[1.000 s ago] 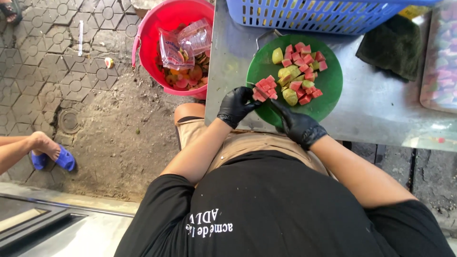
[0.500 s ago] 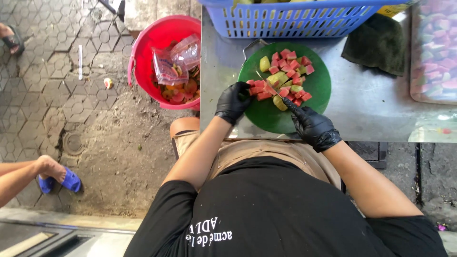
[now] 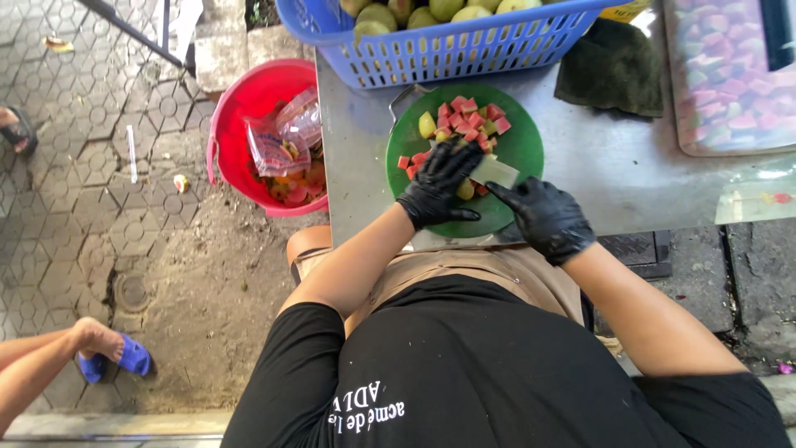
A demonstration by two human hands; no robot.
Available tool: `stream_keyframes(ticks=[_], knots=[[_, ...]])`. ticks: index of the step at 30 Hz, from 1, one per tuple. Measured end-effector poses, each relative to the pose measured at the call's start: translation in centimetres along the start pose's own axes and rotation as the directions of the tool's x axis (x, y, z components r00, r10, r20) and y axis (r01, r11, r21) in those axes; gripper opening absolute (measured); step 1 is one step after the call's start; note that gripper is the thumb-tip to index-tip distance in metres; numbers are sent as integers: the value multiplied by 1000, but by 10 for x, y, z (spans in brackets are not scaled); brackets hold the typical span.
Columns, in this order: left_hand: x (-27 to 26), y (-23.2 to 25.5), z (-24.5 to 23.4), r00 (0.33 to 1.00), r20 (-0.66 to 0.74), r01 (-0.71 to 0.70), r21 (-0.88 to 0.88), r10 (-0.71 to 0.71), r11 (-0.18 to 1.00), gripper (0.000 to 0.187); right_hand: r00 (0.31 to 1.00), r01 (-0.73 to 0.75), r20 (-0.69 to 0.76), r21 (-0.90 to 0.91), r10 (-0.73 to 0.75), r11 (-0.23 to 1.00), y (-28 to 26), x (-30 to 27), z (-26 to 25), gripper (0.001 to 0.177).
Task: The person is cutting and slicing guavas and watermelons using a knife on a cutting board.
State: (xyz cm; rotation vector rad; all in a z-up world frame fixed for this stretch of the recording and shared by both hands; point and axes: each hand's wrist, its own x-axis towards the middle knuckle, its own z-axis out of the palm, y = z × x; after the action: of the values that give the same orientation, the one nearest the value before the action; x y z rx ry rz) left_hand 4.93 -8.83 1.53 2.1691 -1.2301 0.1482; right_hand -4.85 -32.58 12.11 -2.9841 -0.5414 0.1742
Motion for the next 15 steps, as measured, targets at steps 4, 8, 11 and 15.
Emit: stream_keyframes(ticks=[4, 8, 11, 15], knots=[[6, -10, -11, 999, -35, 27, 39, -25, 999, 116, 998, -36, 46, 37, 34, 999, 23, -31, -19, 65], [9, -17, -20, 996, 9, 85, 80, -86, 993, 107, 975, -217, 150, 462, 166, 860, 53, -55, 5, 55], [20, -26, -44, 953, -274, 103, -111, -130, 988, 79, 930, -363, 299, 834, 214, 416, 57, -58, 21, 54], [6, -109, -31, 659, -456, 591, -179, -598, 787, 49, 842, -494, 491, 868, 222, -48, 44, -55, 21, 52]])
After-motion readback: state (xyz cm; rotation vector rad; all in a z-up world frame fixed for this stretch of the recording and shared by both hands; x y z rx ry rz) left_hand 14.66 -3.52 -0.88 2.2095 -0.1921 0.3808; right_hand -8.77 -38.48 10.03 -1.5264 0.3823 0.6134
